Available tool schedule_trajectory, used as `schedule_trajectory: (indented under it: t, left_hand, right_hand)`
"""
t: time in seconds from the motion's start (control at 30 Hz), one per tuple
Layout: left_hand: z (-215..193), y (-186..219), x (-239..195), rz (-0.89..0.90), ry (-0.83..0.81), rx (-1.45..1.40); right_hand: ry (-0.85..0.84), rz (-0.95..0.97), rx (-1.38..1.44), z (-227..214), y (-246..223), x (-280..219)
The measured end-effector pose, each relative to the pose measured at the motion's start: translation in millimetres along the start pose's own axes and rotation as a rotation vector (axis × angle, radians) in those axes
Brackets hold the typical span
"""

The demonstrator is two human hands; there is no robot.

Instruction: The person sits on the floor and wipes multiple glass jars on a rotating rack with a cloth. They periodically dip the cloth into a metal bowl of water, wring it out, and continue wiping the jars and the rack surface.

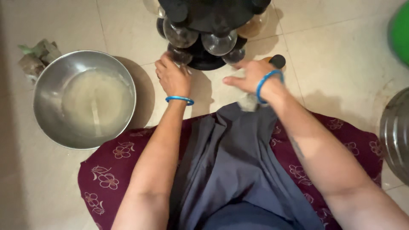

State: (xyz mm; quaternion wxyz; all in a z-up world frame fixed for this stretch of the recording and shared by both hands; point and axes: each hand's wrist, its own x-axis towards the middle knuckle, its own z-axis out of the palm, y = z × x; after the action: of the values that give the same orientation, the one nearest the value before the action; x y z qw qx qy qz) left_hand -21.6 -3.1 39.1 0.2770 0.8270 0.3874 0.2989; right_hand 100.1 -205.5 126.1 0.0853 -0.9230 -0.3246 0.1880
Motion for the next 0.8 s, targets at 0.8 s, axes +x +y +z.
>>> schedule_trajectory:
  t: [0.8]
  left_hand:
    - [4.2,14.4,-32.9,0.450,-0.646,-0.465]
  right_hand:
    - [-0.050,-0.076,0.207,7.5,18.9,15.7]
